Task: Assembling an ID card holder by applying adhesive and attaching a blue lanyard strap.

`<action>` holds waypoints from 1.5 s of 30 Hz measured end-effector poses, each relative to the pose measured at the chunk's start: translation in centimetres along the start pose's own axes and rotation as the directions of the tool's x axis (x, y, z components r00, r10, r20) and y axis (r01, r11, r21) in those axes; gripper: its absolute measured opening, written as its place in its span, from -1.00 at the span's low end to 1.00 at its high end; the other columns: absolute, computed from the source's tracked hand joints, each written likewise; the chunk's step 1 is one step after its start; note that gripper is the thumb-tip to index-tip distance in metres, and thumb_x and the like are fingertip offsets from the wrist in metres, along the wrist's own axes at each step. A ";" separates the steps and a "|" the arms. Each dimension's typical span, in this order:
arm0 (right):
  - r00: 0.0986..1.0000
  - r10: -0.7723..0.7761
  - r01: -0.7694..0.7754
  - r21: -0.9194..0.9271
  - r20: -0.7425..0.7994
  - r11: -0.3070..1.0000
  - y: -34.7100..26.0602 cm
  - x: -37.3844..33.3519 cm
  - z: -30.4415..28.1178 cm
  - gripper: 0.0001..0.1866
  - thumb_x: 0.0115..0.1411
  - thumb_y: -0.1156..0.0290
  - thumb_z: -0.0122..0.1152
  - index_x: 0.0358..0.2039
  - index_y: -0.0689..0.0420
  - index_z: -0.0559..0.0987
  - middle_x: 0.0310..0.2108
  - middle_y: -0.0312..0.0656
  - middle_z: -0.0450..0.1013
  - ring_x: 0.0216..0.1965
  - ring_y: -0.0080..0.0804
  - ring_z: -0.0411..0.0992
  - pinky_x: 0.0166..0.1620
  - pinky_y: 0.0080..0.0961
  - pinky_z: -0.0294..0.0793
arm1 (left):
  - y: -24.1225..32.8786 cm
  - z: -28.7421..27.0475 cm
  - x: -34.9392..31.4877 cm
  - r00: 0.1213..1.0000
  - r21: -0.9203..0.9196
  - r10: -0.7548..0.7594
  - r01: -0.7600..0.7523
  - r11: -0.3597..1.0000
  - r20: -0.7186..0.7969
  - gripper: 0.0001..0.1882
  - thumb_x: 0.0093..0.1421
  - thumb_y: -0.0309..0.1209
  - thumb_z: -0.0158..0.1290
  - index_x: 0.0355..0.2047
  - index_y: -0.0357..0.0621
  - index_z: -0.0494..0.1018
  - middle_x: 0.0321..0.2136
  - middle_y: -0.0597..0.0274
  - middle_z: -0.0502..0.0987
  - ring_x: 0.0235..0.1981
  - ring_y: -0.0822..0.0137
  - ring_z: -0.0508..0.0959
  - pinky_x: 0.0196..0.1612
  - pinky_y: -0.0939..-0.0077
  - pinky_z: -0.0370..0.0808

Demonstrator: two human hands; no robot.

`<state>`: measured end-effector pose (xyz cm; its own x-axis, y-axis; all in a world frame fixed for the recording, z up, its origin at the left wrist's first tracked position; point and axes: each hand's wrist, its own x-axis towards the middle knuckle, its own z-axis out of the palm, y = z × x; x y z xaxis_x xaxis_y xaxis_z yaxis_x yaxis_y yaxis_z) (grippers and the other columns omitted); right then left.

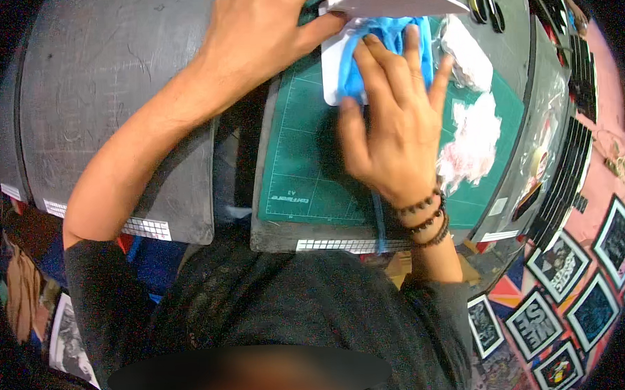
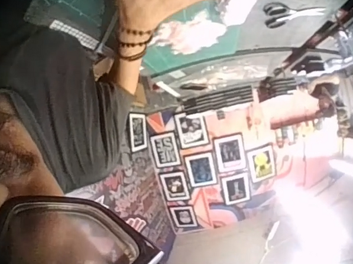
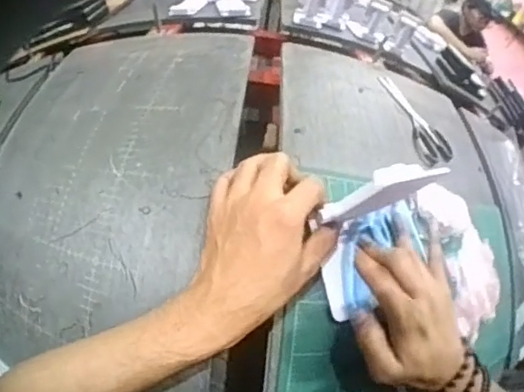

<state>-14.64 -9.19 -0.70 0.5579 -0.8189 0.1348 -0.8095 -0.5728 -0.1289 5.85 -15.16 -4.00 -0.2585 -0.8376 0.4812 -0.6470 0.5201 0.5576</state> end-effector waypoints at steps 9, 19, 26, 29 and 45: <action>0.999 0.037 -0.032 0.109 -0.037 0.994 -1.3 -1.1 0.7 -0.39 0.17 0.21 0.11 0.21 0.23 0.48 0.23 0.02 0.38 0.45 0.20 0.12 0.46 0.36 -0.31 | 0.9 -0.5 1.0 0.998 0.030 -0.051 0.050 0.998 0.035 -0.75 0.04 -0.37 0.34 -0.32 -0.18 0.54 -0.26 0.14 0.43 -0.06 0.10 0.44 -0.02 0.14 0.33; 1.000 0.021 -0.021 0.027 0.002 0.999 -1.5 -1.5 0.2 -0.33 0.21 0.07 0.20 0.22 0.26 0.47 0.25 0.06 0.37 0.44 0.16 0.14 0.46 0.35 -0.23 | 0.7 -0.4 0.9 0.990 0.084 -0.108 0.100 0.991 0.092 -0.77 0.03 -0.40 0.33 -0.33 -0.18 0.54 -0.29 0.12 0.44 -0.14 0.10 0.46 -0.04 0.16 0.33; 0.999 0.033 -0.035 0.133 0.017 0.990 -2.0 -1.1 0.0 -0.40 0.23 0.09 0.19 0.15 0.27 0.52 0.22 0.04 0.40 0.41 0.14 0.18 0.43 0.38 -0.17 | 0.9 -0.7 1.2 0.995 0.069 -0.078 0.074 0.995 0.065 -0.77 0.04 -0.41 0.34 -0.32 -0.18 0.54 -0.29 0.13 0.44 -0.13 0.10 0.46 -0.05 0.15 0.34; 0.998 0.055 -0.055 0.000 -0.035 0.998 -0.8 0.7 0.1 -0.34 0.21 0.09 0.20 0.22 0.28 0.48 0.22 0.05 0.40 0.43 0.13 0.16 0.45 0.35 -0.19 | 0.8 -0.5 0.9 0.995 0.076 -0.076 0.071 0.995 0.063 -0.76 0.03 -0.41 0.34 -0.31 -0.18 0.54 -0.29 0.13 0.43 -0.13 0.09 0.46 -0.05 0.14 0.34; 0.996 0.055 -0.053 0.025 -0.075 0.998 -1.6 -0.5 0.3 -0.46 0.22 0.20 0.18 0.17 0.20 0.53 0.19 -0.04 0.45 0.42 0.11 0.20 0.43 0.39 -0.19 | 0.5 -0.3 0.9 0.995 0.083 -0.077 0.072 0.994 0.063 -0.75 0.05 -0.37 0.35 -0.31 -0.17 0.55 -0.28 0.14 0.43 -0.12 0.14 0.45 -0.05 0.16 0.33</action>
<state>-13.56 -7.85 -0.90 0.4973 -0.8440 0.2009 -0.8333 -0.5291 -0.1603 5.47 -15.56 -3.08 -0.2529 -0.8840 0.3931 -0.7214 0.4431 0.5322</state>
